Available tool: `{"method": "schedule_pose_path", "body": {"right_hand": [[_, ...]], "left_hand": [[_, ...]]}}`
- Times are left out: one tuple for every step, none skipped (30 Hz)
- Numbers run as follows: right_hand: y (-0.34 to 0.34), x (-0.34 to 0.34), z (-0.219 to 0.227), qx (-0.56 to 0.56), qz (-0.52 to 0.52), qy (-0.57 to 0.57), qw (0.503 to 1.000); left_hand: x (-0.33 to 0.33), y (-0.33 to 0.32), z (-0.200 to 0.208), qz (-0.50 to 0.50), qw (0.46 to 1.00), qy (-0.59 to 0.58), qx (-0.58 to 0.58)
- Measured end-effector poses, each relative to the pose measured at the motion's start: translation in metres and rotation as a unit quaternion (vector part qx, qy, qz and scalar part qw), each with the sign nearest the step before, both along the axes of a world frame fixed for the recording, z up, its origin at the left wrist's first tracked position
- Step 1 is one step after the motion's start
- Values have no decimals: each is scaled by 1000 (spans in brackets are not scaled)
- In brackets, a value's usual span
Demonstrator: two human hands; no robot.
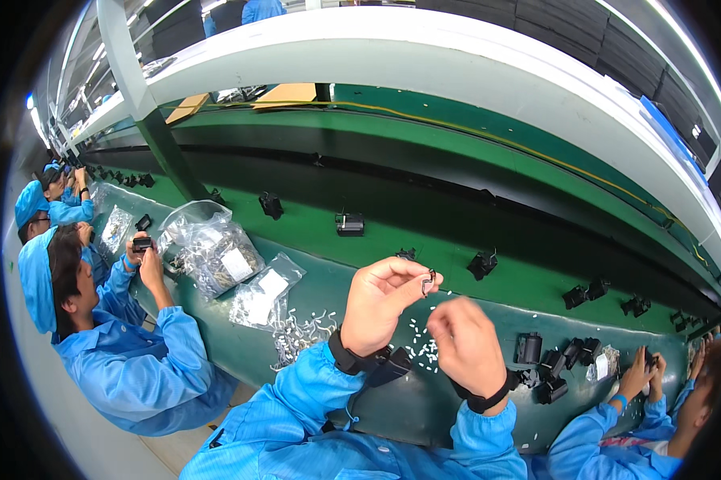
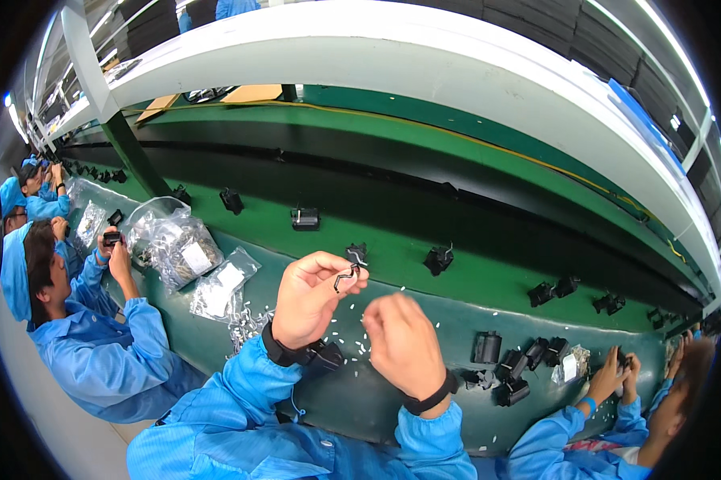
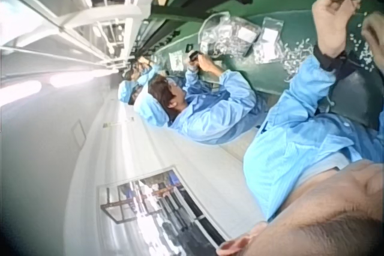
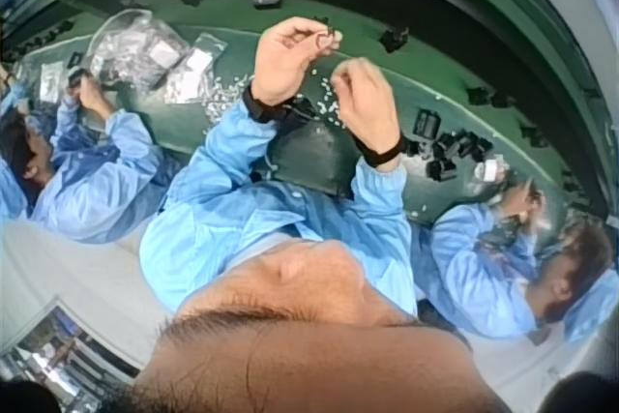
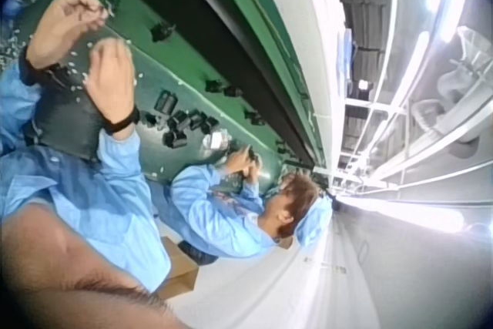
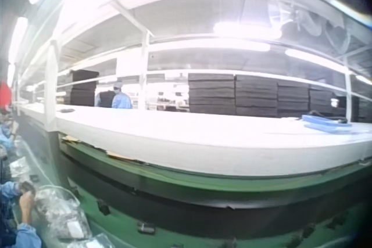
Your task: Manually assembling small plastic electronic or mechanical housing components by inserting tiny white pins or connectors.
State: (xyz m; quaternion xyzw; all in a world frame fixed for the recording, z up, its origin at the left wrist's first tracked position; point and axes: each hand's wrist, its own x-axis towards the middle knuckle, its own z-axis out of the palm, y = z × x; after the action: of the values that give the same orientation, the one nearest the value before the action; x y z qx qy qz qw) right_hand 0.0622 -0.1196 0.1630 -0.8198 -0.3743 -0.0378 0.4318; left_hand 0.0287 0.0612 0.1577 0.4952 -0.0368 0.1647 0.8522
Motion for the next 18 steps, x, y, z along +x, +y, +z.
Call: {"method": "schedule_pose_path", "body": {"right_hand": [[-5, 4, -3, -140, 56, 49, 987], [-2, 7, 2, -336, 40, 133, 932], [-3, 11, -12, -335, 40, 132, 932], [-6, 18, -36, -298, 45, 95, 949], [-5, 21, -46, -260, 52, 59, 962], [-6, 23, -52, -184, 30, -7, 982], [-5, 23, -42, -183, 33, -8, 982], [-4, 21, -21, -122, 24, 21, 992], [-6, 18, -4, -61, 15, 50, 997], [-5, 11, 6, 42, -55, 28, 997], [-1, 3, 19, 144, -95, 47, 984], [-3, 2, 18, 189, -103, -12, 977], [-5, 0, 17, 235, -108, -71, 963], [-1, -3, 20, 215, -83, -141, 963], [8, -11, 24, 194, -104, -137, 966], [5, -8, 20, 176, -108, -164, 965], [2, -4, 18, 161, -110, -190, 962], [0, -3, 18, 165, -111, -175, 964]], "left_hand": [[1, 4, -1, -18, 999, -6, -50], [0, 8, 1, -39, 996, 14, -73], [-1, 9, 1, -39, 997, 13, -72], [-2, 9, 2, -67, 991, 12, -111], [-2, 9, 2, -94, 984, 12, -151], [-2, 9, 2, -96, 984, 11, -150], [-3, 10, 2, -101, 983, 13, -150], [-5, 11, 2, -104, 983, 15, -151], [-5, 10, 4, -100, 983, 15, -152], [-3, 7, 8, -107, 983, 29, -147], [-2, 3, 9, -111, 982, 45, -143], [-1, -2, 7, -113, 982, 44, -144], [1, -8, 6, -108, 983, 44, -143], [0, -8, -1, -121, 983, 35, -132], [-2, -7, -8, -132, 983, 27, -121], [1, -14, -14, -154, 980, 23, -123], [2, -19, -15, -146, 981, 23, -128], [3, -20, -16, -153, 979, 28, -135]]}}
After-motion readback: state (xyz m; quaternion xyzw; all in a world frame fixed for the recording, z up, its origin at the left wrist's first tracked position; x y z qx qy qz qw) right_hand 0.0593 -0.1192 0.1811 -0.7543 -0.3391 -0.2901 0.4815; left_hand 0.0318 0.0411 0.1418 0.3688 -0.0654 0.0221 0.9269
